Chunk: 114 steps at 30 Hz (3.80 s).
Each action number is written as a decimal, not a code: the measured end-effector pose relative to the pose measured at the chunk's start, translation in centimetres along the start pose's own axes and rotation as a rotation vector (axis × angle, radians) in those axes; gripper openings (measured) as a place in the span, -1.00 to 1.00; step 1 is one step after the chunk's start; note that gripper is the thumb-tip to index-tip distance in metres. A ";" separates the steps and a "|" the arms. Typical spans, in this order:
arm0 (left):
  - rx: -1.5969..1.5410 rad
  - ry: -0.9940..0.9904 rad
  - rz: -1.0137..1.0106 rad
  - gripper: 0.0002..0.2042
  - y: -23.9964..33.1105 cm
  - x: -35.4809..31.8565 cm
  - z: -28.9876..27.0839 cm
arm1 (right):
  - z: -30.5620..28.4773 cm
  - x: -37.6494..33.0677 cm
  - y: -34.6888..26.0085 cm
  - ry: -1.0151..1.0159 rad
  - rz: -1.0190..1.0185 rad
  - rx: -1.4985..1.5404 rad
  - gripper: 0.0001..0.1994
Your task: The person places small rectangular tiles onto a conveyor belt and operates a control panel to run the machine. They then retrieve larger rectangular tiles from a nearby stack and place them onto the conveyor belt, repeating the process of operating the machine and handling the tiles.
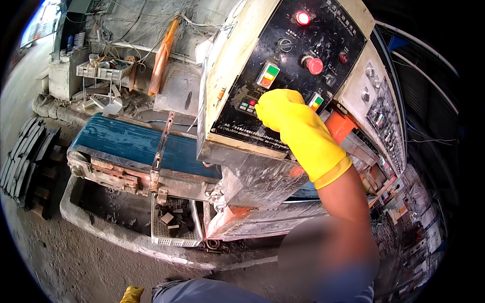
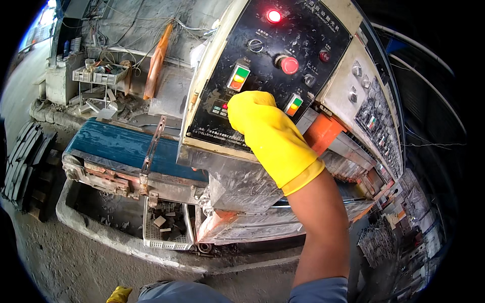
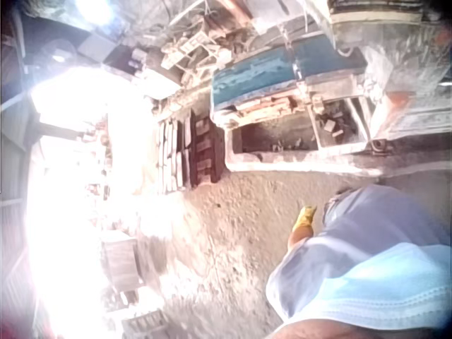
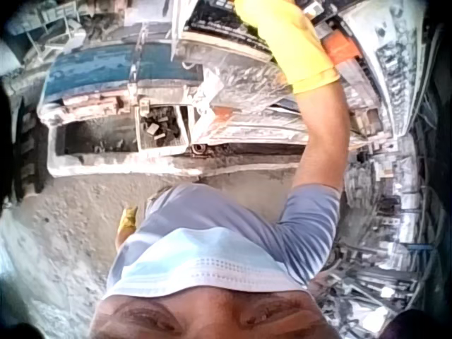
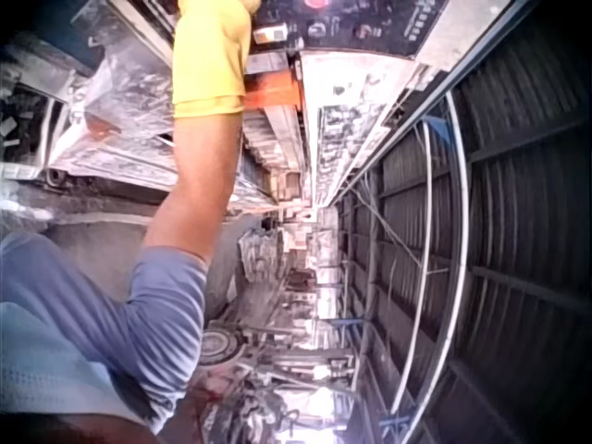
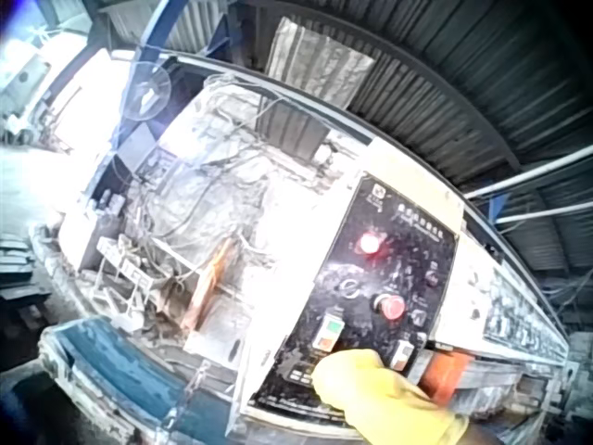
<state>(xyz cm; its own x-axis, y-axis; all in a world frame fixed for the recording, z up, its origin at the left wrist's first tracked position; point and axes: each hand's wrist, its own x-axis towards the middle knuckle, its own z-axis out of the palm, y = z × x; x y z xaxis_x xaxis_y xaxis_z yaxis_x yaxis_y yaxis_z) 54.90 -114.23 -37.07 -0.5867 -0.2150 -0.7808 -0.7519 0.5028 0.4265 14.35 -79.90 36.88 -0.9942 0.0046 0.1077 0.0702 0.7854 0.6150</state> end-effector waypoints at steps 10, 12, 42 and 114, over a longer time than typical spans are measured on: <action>-0.013 0.010 -0.032 -0.48 2.4 -1.5 -1.0 | -1.9 -1.0 -0.7 -0.022 -0.103 -0.163 -0.69; -0.016 0.001 -0.043 -0.49 1.9 -0.4 0.1 | -1.6 -0.6 -0.7 -0.018 -0.086 -0.165 -0.71; 1.329 -0.435 0.661 -0.55 22.6 2.7 26.7 | 72.1 -72.0 10.7 -1.184 0.502 1.128 -0.46; 0.390 0.808 0.863 -0.56 104.7 -29.3 78.1 | 117.9 -5.6 82.9 0.347 0.286 1.003 -0.72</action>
<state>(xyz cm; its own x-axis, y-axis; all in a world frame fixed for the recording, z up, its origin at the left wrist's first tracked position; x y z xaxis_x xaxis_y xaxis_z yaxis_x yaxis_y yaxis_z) 16.84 10.06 -5.17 -0.9653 -0.0749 0.2503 0.0294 0.9208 0.3888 16.08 58.22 -4.84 -0.8638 0.2160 0.4551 0.0400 0.9300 -0.3655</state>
